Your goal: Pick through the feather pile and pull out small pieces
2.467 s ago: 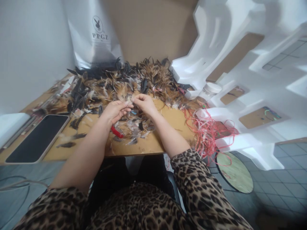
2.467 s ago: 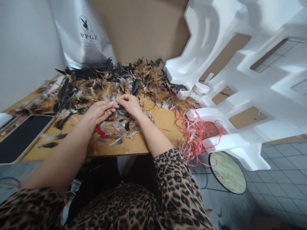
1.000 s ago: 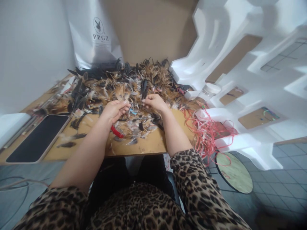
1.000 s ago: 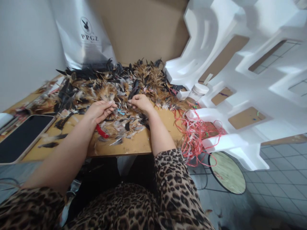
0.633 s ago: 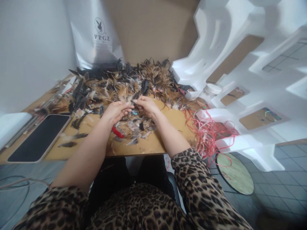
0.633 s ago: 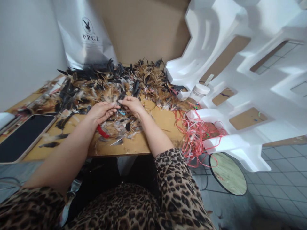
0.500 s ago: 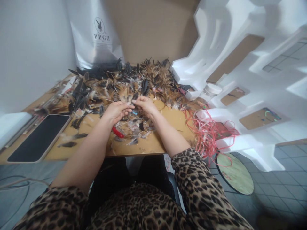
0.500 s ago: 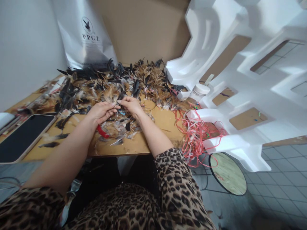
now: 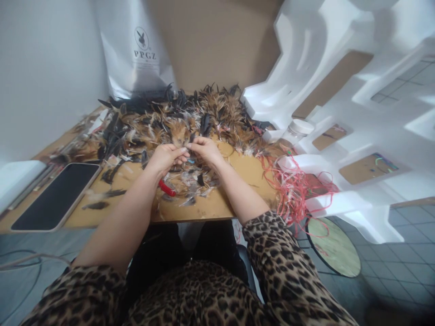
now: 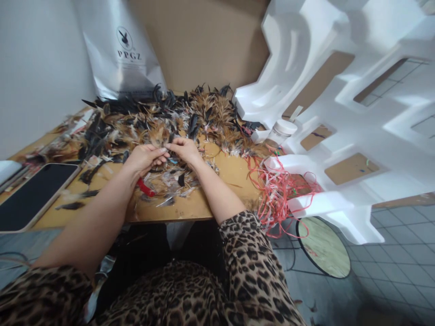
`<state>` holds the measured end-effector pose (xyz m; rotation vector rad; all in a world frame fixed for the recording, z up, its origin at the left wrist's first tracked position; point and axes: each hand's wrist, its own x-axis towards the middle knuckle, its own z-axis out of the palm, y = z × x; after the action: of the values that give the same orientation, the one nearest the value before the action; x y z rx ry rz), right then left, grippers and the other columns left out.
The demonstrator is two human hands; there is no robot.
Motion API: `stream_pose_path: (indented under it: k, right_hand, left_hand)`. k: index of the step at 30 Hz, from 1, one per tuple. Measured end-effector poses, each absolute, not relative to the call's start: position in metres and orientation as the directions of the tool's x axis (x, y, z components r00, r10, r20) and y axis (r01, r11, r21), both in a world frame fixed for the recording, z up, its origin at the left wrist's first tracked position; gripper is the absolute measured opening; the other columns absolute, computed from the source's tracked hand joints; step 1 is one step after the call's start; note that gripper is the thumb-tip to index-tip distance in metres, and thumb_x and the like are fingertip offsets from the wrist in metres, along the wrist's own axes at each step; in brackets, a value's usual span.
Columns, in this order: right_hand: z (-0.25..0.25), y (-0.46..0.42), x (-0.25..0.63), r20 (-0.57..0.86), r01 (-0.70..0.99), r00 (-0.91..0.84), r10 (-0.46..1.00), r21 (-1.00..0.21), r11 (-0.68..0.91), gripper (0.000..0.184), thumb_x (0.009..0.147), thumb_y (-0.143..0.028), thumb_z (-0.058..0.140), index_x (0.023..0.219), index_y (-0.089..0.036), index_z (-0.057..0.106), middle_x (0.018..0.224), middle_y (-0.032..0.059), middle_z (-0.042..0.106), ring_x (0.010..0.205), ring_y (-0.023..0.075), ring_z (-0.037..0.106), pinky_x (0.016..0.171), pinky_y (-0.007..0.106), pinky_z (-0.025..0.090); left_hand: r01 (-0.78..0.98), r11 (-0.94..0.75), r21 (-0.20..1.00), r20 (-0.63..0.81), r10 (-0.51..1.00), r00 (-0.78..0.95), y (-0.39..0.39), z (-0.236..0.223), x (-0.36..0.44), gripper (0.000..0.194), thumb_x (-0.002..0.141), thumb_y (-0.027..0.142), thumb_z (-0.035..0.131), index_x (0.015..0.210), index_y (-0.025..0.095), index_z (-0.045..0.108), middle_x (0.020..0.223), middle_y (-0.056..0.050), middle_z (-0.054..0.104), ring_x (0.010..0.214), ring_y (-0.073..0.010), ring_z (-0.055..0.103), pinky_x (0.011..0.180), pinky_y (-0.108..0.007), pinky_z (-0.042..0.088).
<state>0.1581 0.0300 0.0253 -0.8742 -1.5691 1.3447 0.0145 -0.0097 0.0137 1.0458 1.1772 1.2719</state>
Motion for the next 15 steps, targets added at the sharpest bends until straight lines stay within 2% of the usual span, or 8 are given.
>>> stream_pose_path:
  k: [6,11,15]
  right_hand:
    - [0.0272,0.0291,0.1578,0.191,-0.111,-0.375,0.907,-0.981,0.16,0.033,0.059,-0.041,0.069,0.058,-0.015,0.048,0.047,-0.0078,0.041,0.046,0.0036,0.033,0.046,0.019,0.024]
    - [0.0211,0.0282,0.1516,0.202,-0.199,-0.34,0.919,-0.97,0.14,0.033,0.059,-0.04,0.07,0.059,-0.016,0.047,0.048,-0.0079,0.042,0.044,0.0033,0.033,0.045,0.018,0.025]
    - [0.0216,0.0274,0.1516,0.157,-0.139,-0.364,0.918,-0.984,0.113,0.034,0.06,-0.043,0.069,0.058,-0.017,0.046,0.045,-0.0084,0.038,0.042,0.0037,0.03,0.044,0.018,0.025]
  left_hand:
    - [-0.099,-0.059,0.993,0.054,0.997,-0.046,-0.0088,0.0105,0.0151,0.021,0.064,0.025,0.069,0.077,0.009,0.068,0.074,-0.009,0.069,0.05,-0.0081,0.058,0.047,-0.018,0.044]
    - [-0.162,-0.019,0.987,0.012,0.999,-0.043,-0.01,0.0125,0.0157,0.017,0.063,0.024,0.07,0.07,0.009,0.067,0.064,-0.007,0.067,0.048,-0.0074,0.057,0.045,-0.016,0.043]
    - [-0.153,-0.009,0.988,0.0,0.998,-0.058,-0.0113,0.0143,0.0157,0.014,0.064,0.023,0.069,0.065,0.009,0.066,0.057,-0.006,0.064,0.044,-0.0064,0.054,0.043,-0.016,0.04]
